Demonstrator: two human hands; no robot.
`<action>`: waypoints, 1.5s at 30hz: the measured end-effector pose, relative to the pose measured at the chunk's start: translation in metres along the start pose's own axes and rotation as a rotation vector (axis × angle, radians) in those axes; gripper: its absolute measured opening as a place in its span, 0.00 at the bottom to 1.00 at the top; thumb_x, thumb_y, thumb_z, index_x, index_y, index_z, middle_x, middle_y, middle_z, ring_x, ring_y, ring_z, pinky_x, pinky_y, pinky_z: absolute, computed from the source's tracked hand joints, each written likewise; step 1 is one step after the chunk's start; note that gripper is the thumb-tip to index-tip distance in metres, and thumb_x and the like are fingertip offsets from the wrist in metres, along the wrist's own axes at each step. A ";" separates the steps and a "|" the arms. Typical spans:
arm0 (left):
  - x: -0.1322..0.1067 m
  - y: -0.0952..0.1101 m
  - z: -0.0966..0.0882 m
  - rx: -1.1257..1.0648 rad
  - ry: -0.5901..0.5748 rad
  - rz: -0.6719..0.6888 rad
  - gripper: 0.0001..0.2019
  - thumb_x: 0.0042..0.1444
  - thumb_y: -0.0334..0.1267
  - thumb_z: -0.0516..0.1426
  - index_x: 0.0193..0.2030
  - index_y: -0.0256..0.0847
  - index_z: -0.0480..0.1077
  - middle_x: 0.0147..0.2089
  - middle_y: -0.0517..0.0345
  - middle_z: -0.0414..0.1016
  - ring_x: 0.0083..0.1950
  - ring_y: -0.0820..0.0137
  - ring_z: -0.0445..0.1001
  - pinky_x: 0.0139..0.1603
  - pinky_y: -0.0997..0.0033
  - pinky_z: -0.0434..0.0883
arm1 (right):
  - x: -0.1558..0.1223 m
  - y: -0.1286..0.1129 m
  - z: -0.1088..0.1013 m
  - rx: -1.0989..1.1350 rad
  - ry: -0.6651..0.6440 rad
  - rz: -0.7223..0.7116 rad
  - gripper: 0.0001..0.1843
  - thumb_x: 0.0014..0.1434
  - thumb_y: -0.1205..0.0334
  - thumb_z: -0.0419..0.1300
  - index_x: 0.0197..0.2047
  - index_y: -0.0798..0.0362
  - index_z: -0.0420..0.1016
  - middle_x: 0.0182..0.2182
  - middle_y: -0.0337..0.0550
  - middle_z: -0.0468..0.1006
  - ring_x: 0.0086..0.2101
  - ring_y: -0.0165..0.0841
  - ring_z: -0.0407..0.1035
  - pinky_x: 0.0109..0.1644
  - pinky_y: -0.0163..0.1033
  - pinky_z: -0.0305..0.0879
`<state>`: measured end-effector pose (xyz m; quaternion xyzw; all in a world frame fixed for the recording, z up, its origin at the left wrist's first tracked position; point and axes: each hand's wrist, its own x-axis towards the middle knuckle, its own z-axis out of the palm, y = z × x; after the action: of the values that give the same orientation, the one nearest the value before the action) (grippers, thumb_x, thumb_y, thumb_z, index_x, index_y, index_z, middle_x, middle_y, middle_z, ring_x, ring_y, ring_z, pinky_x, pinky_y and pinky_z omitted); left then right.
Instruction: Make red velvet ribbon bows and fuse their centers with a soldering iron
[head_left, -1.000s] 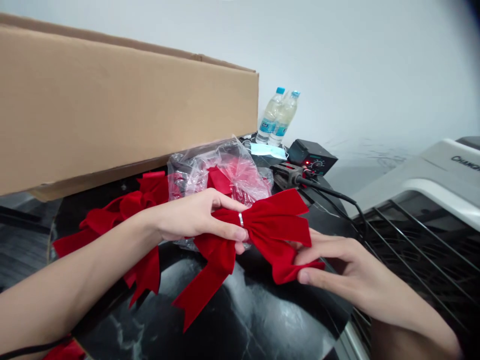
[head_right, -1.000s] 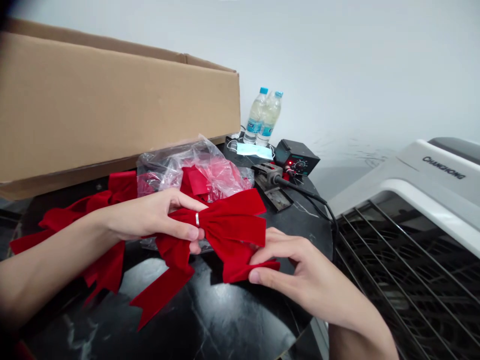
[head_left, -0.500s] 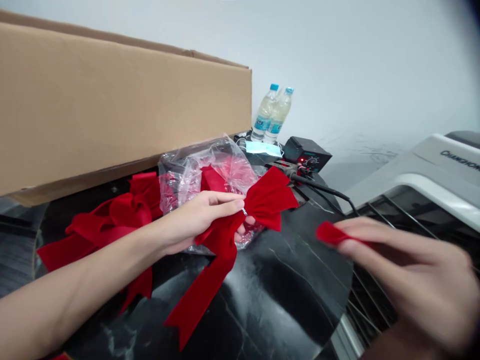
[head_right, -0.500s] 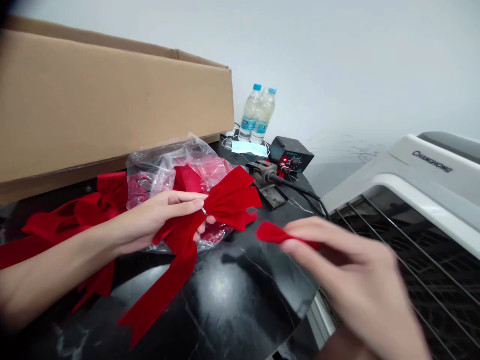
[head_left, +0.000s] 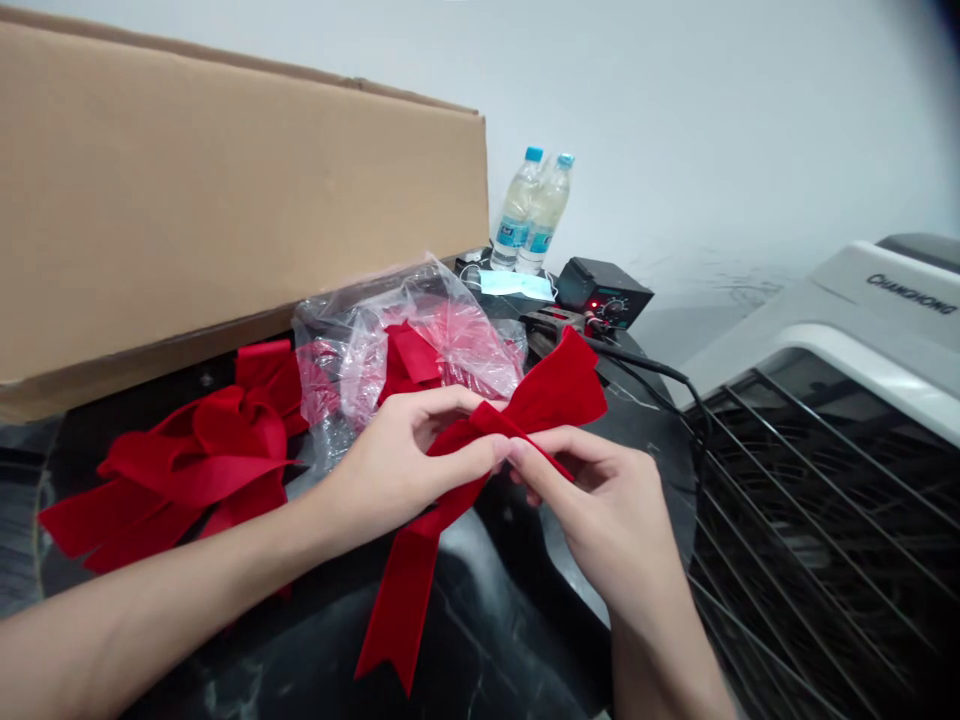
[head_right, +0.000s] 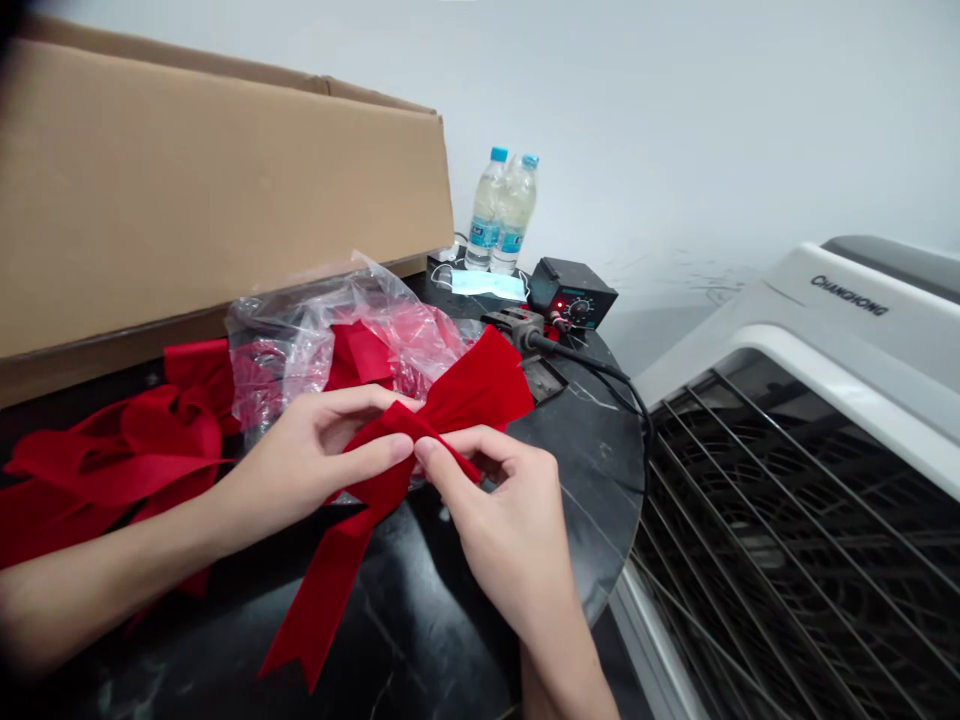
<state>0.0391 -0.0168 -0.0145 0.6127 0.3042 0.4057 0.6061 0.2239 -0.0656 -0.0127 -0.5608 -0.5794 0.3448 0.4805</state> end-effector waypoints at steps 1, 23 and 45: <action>0.000 -0.001 0.000 0.040 0.027 0.010 0.03 0.58 0.33 0.67 0.40 0.41 0.81 0.41 0.62 0.85 0.43 0.71 0.81 0.47 0.79 0.75 | -0.001 0.000 0.001 -0.009 0.004 0.000 0.09 0.60 0.56 0.71 0.30 0.49 0.85 0.25 0.37 0.83 0.26 0.30 0.74 0.31 0.31 0.70; -0.001 -0.010 0.004 -0.113 0.371 -0.073 0.07 0.49 0.37 0.74 0.35 0.46 0.85 0.36 0.64 0.87 0.37 0.74 0.83 0.40 0.86 0.77 | -0.008 0.005 0.018 0.095 0.214 -0.060 0.01 0.60 0.60 0.71 0.35 0.45 0.86 0.30 0.34 0.86 0.29 0.28 0.79 0.36 0.27 0.74; -0.003 0.005 0.008 0.242 0.445 0.055 0.03 0.52 0.39 0.72 0.35 0.47 0.86 0.33 0.65 0.87 0.35 0.75 0.83 0.35 0.87 0.76 | -0.012 0.008 0.020 0.170 0.235 -0.023 0.04 0.57 0.59 0.73 0.35 0.49 0.87 0.28 0.38 0.84 0.18 0.24 0.68 0.21 0.26 0.69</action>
<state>0.0434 -0.0239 -0.0100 0.5844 0.4597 0.5077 0.4353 0.2066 -0.0734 -0.0278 -0.5481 -0.4942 0.3189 0.5948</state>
